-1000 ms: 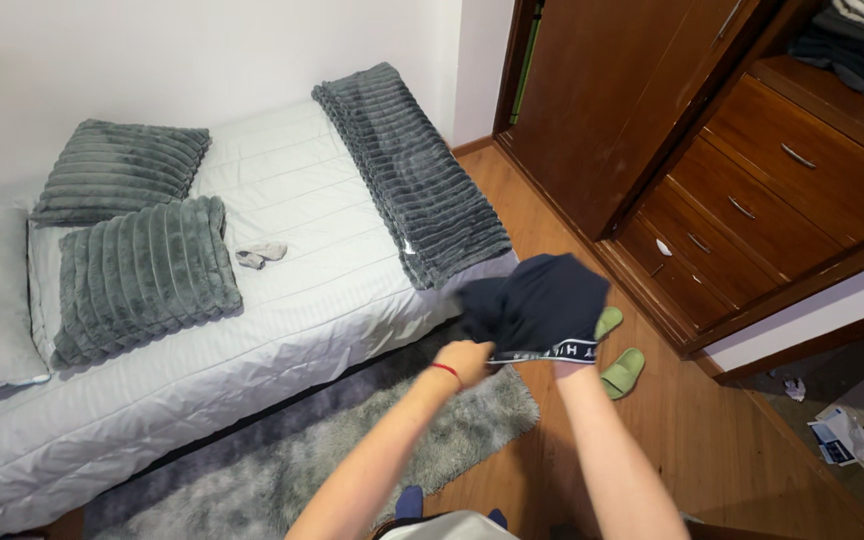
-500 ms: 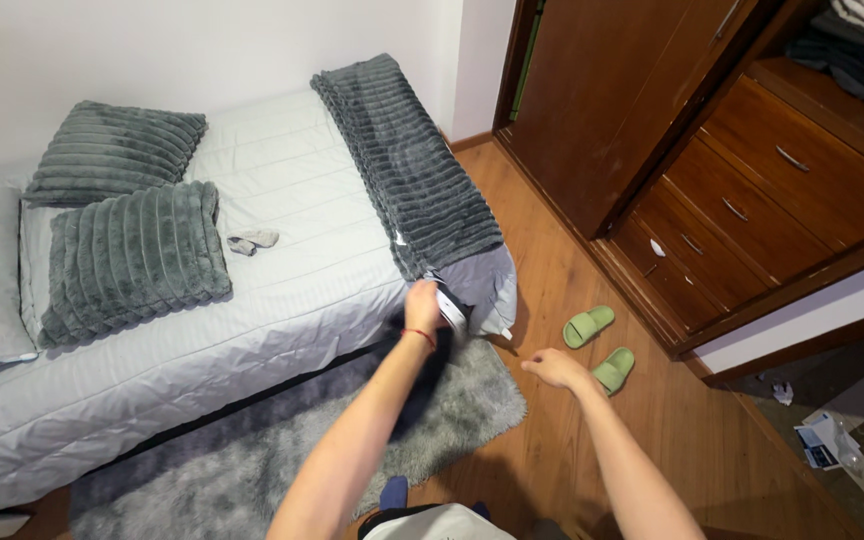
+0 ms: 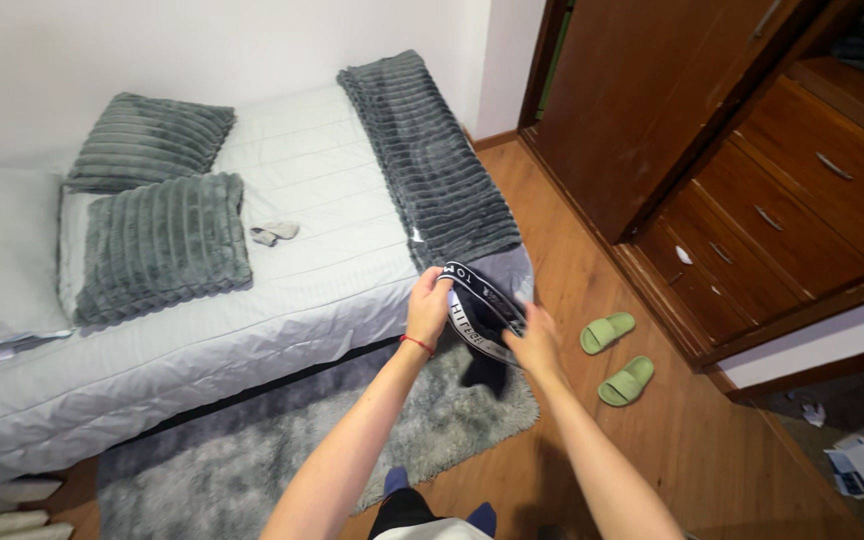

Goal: The person picks up a pair of pants from a chair and folds them on a bed before placing them in a closet drawer.

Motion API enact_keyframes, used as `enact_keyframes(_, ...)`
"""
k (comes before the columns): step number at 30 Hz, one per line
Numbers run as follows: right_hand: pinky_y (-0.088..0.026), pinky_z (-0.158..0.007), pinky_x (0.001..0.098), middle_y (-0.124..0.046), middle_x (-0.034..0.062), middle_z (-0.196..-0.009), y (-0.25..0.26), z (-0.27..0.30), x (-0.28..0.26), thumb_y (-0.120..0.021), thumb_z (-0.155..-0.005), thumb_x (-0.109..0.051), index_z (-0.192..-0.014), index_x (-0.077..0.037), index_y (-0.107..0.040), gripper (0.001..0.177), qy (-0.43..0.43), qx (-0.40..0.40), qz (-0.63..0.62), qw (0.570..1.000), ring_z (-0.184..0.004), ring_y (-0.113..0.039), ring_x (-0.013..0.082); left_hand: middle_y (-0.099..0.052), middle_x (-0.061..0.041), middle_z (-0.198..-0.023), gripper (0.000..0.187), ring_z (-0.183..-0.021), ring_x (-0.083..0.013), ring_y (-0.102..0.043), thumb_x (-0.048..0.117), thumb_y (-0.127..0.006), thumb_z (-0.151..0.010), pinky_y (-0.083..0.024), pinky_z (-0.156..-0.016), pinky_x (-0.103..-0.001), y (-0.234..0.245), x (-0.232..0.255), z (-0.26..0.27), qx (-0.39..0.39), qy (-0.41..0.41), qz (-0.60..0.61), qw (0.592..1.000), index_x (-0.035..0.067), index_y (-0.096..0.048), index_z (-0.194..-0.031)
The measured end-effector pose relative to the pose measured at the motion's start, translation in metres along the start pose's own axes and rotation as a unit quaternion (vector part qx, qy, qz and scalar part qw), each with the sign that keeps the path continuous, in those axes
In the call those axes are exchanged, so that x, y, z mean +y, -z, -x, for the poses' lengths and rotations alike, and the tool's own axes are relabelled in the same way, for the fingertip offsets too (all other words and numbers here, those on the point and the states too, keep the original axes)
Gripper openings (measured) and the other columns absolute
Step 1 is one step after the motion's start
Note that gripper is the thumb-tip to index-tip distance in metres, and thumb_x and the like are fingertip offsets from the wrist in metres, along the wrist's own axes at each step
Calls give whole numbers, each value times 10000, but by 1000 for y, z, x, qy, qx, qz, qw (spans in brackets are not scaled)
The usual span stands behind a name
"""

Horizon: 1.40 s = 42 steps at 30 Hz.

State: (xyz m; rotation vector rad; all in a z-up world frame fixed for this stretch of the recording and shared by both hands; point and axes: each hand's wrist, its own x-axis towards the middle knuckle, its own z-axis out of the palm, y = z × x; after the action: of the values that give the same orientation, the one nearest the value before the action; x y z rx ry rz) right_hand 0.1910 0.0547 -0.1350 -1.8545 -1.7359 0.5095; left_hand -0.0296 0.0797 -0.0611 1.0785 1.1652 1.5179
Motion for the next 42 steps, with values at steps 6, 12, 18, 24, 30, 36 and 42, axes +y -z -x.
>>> enact_keyframes(6,-529,-937,433,-745,193,-1148,-44,5,63,-720,-856,-239,-1217,-89,-678,393,-129,-69,-84,986,-1122,-694,363,-664,-106,-798,247,-729,-180,-590,202,-614,-975,-470,-666,-315,42,7,4,1,87,-168,982,26,-737,-1100)
enact_keyframes(12,-540,-858,359,-760,141,-1046,-8,-49,-24,-658,-910,-204,-1138,-47,-690,279,-15,-83,-189,978,-996,-715,250,-649,-213,-1269,585,-1167,-406,-608,133,-690,-753,-497,-980,-481,49,49,-3,-59,-324,-399,856,63,-562,-1319)
enact_keyframes(18,-556,-821,325,-778,90,-971,16,-77,-147,-639,-897,-163,-1141,-53,-709,277,78,-219,-186,955,-919,-695,166,-689,-218,-1063,516,-1031,-411,-639,129,-685,-800,-492,-893,-502,41,33,-38,-215,-50,-387,895,87,-563,-1300)
enact_keyframes(24,-532,-910,411,-749,141,-1083,39,-113,-157,-599,-820,-56,-1096,-79,-747,313,172,-52,-7,984,-1044,-689,337,-711,-176,-1000,256,-975,-403,-660,29,-587,-814,-512,-858,-497,96,-18,-105,-146,-100,-363,915,73,-721,-1027)
enact_keyframes(30,-550,-899,420,-758,150,-1053,43,-146,-135,-578,-836,-76,-1063,-104,-762,294,63,-36,46,996,-986,-717,339,-735,-180,-993,269,-969,-386,-689,3,-575,-783,-535,-866,-479,155,-31,-178,-112,-122,-420,892,90,-740,-977)
enact_keyframes(36,-563,-860,447,-763,161,-950,48,-196,-137,-593,-859,-99,-1049,-119,-765,258,-49,-10,58,997,-918,-729,348,-733,-223,-919,215,-919,-418,-692,30,-601,-752,-536,-820,-503,203,-6,-248,-63,-32,-494,866,85,-759,-886)
enact_keyframes(42,-530,-847,494,-749,172,-1049,11,-266,-112,-602,-824,-40,-1073,-111,-749,298,-70,69,108,989,-994,-680,398,-726,-249,-921,225,-888,-436,-694,43,-558,-846,-539,-787,-507,186,-1,-302,-72,40,-501,862,64,-744,-971)
